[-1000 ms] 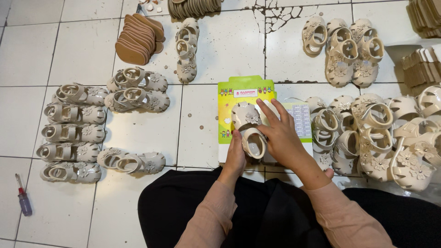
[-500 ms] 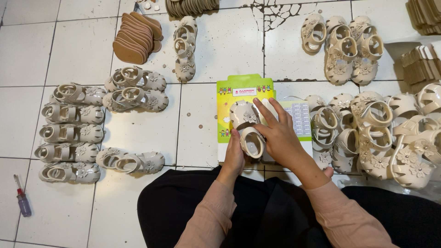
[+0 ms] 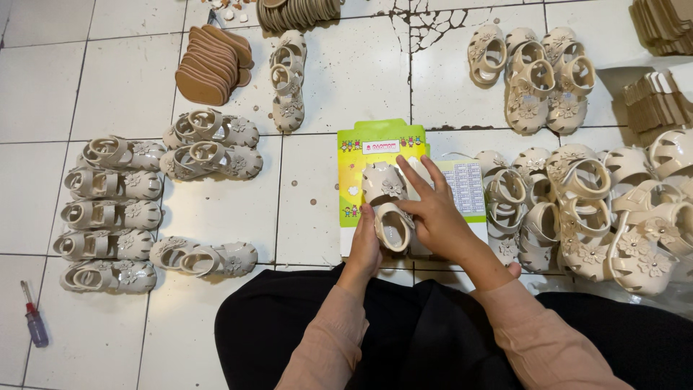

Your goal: The person sits on the floor and assembles white sandals by attaching small decorative pieces to the straps. They pick up sandals, apply the decorations, and place the finished items into a pile.

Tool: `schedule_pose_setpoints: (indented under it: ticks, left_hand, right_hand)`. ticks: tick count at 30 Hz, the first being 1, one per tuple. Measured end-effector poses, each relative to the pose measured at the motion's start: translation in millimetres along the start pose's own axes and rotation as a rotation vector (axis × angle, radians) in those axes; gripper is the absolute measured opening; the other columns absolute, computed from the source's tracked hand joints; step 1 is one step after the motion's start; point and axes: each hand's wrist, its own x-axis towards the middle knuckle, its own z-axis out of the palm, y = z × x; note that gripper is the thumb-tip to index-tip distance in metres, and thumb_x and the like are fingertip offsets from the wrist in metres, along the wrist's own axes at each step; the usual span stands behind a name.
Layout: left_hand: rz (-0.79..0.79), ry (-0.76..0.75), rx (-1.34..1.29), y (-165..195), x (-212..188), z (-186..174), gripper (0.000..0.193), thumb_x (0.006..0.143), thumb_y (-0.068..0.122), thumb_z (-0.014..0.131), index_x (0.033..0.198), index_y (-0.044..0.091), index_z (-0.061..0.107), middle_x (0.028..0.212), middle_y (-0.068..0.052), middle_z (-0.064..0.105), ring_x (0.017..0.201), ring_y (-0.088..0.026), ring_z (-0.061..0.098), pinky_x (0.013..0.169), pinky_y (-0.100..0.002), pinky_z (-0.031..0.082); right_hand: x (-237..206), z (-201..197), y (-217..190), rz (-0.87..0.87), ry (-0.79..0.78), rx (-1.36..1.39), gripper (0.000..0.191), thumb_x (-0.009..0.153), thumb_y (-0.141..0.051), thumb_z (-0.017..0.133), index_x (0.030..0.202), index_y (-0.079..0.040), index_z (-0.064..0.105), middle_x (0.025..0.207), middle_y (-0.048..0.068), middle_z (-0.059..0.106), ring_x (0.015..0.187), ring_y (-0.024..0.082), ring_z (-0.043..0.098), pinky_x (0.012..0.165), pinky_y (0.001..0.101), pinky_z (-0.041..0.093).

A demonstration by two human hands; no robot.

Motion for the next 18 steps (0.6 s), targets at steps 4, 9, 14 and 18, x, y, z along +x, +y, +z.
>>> schedule_pose_setpoints:
  ticks: [4, 9, 14, 18]
  left_hand:
    - [0.006, -0.012, 0.055, 6, -5, 0, 0.073, 0.105, 0.057, 0.031, 0.149, -0.001, 0.042, 0.136, -0.014, 0.058, 0.122, -0.018, 0.058, 0.104, -0.032, 0.049]
    - [0.003, -0.003, 0.088, 14, -5, 4, 0.069, 0.107, 0.053, 0.033, 0.149, -0.001, 0.042, 0.134, -0.014, 0.059, 0.118, -0.017, 0.058, 0.101, -0.031, 0.049]
    - [0.024, -0.001, 0.107, 16, -4, 3, 0.065, 0.108, 0.050, 0.036, 0.149, -0.001, 0.044, 0.134, -0.012, 0.059, 0.118, -0.016, 0.057, 0.101, -0.030, 0.048]
    - [-0.028, -0.005, 0.119, 16, -3, -4, 0.065, 0.106, 0.051, 0.035, 0.145, -0.001, 0.047, 0.127, -0.014, 0.062, 0.114, -0.018, 0.061, 0.097, -0.031, 0.051]
  right_hand:
    - [0, -2, 0, -0.072, -0.019, -0.125, 0.022, 0.070, 0.004, 0.067, 0.083, -0.009, 0.079, 0.161, 0.005, 0.042, 0.150, 0.045, 0.026, 0.116, 0.0595, 0.029]
    - [0, -5, -3, -0.087, 0.036, -0.065, 0.012, 0.069, 0.005, 0.069, 0.073, -0.004, 0.075, 0.155, 0.003, 0.052, 0.150, 0.042, 0.033, 0.118, 0.0548, 0.033]
    - [-1, -4, -2, -0.121, 0.021, 0.004, 0.007, 0.066, 0.006, 0.068, 0.068, -0.001, 0.070, 0.154, 0.004, 0.053, 0.150, 0.043, 0.033, 0.119, 0.0509, 0.035]
    - [1, 2, -2, -0.176, 0.021, -0.017, 0.009, 0.069, 0.007, 0.068, 0.072, -0.001, 0.072, 0.156, 0.011, 0.048, 0.147, 0.046, 0.030, 0.116, 0.0545, 0.031]
